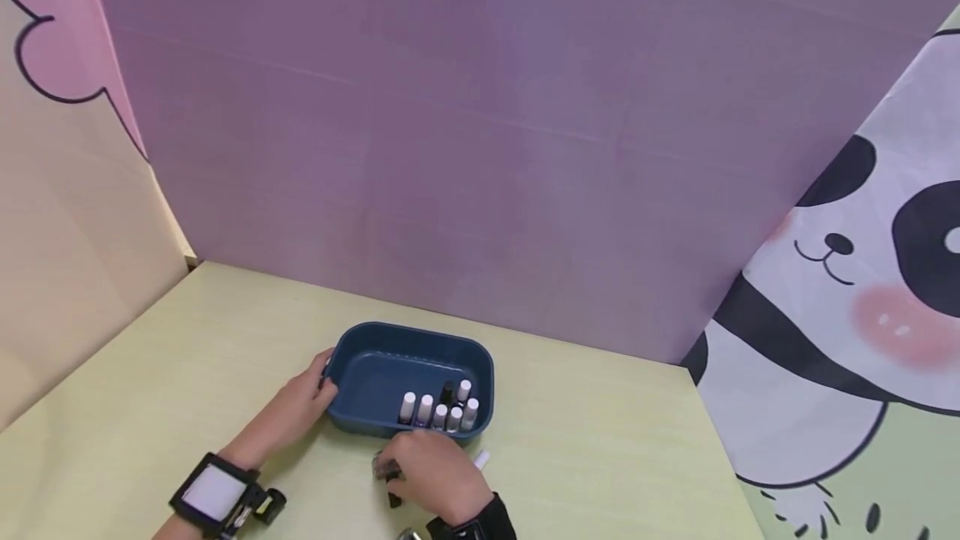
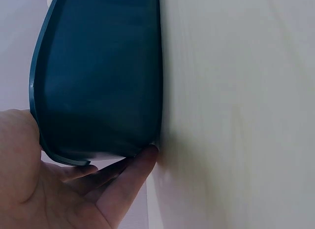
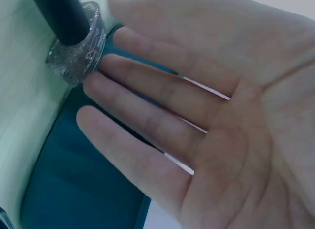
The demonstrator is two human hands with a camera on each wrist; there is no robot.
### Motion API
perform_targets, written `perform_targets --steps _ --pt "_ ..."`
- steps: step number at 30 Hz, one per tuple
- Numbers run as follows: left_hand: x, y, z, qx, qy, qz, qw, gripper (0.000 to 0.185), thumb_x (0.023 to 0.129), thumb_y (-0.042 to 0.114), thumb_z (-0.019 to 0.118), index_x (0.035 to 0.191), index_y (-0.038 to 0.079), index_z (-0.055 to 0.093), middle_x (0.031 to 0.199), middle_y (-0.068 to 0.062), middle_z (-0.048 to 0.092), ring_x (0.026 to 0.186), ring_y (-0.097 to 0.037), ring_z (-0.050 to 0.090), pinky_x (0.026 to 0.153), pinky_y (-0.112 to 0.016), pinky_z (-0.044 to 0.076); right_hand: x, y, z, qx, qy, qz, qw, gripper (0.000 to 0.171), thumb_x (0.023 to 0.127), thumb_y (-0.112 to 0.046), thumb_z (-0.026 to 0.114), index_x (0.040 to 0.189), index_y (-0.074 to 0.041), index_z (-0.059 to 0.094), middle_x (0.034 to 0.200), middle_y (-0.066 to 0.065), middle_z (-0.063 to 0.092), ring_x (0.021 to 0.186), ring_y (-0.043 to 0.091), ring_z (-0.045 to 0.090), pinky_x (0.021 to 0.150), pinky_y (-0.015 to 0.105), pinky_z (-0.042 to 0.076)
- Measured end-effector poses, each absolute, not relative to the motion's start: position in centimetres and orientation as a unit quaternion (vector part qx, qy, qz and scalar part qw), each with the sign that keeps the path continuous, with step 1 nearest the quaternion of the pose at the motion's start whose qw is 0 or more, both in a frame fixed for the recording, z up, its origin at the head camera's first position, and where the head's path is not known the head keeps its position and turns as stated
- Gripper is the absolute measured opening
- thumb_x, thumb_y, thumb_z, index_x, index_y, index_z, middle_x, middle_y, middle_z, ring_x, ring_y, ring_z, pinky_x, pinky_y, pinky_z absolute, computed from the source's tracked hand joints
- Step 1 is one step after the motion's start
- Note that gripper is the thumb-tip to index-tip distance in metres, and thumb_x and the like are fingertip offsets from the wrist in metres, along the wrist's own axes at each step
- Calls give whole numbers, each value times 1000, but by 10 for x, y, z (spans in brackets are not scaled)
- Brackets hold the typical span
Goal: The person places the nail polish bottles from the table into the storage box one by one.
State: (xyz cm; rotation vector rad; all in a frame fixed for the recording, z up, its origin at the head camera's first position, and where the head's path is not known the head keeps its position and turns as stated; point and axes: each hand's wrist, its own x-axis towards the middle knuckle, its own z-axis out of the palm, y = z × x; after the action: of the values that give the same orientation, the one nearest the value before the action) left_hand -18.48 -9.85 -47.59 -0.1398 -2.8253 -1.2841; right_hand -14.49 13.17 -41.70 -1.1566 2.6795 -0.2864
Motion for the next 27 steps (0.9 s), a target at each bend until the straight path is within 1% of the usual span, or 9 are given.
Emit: perform_targets --steps 2,4,6,11,14,18,21,23,27 --pt "-185 -99 -476 -42 -908 -417 13 59 99 14 46 152 -4 27 95 -13 58 70 -16 49 65 -32 40 -145 131 -418 -385 912 -90 110 31 80 -18 81 110 -21 77 108 -15 71 96 -3 64 82 17 51" --pt "-184 -99 -477 -41 -908 -417 14 59 99 14 46 152 -5 27 92 -11 56 68 -16 47 65 -31 39 -145 130 -419 -381 914 -83 116 34 78 -19 83 111 -22 76 109 -14 71 98 -2 63 83 19 51" --pt "-184 -100 -477 -43 -908 -417 14 59 99 14 46 152 -5 27 95 -13 58 70 -17 49 66 -32 40 -145 129 -420 -378 915 -75 119 38 76 -21 85 112 -23 76 111 -14 70 100 0 63 85 20 51" --pt "-183 -100 -476 -49 -910 -411 24 58 100 15 46 151 -6 29 126 -22 58 85 -20 54 76 -37 45 -143 129 -419 -391 911 -56 122 52 68 -17 89 117 -24 73 117 -12 68 107 3 62 89 22 50" --pt "-183 -101 -475 -48 -911 -410 21 57 100 16 45 151 -6 29 119 -21 60 85 -20 54 77 -38 45 -143 130 -420 -409 902 -48 125 58 65 -15 90 119 -23 71 121 -11 66 111 5 60 92 22 49" --pt "-182 -103 -475 -48 -909 -414 20 56 101 15 45 151 -6 30 115 -19 60 85 -20 53 76 -38 45 -146 131 -422 -436 889 -57 127 57 66 -8 88 119 -21 70 120 -10 65 111 3 59 92 18 47" --pt "-181 -103 -475 -53 -907 -418 23 55 101 15 44 151 -5 30 129 -23 58 91 -22 54 82 -42 47 -148 130 -426 -440 886 -70 131 57 67 0 85 117 -21 71 116 -11 66 108 1 59 91 16 47" --pt "-181 -103 -475 -54 -906 -418 22 55 101 15 44 151 -5 30 132 -24 56 93 -23 54 84 -42 47 -149 130 -429 -439 887 -69 124 57 67 1 84 117 -22 71 114 -12 66 107 0 59 91 16 47" --pt "-182 -101 -473 -54 -907 -417 18 55 101 15 44 150 -6 30 124 -20 58 90 -21 54 80 -40 45 -148 129 -433 -450 886 -62 94 54 66 0 84 115 -22 73 110 -12 66 104 -1 59 91 15 46"
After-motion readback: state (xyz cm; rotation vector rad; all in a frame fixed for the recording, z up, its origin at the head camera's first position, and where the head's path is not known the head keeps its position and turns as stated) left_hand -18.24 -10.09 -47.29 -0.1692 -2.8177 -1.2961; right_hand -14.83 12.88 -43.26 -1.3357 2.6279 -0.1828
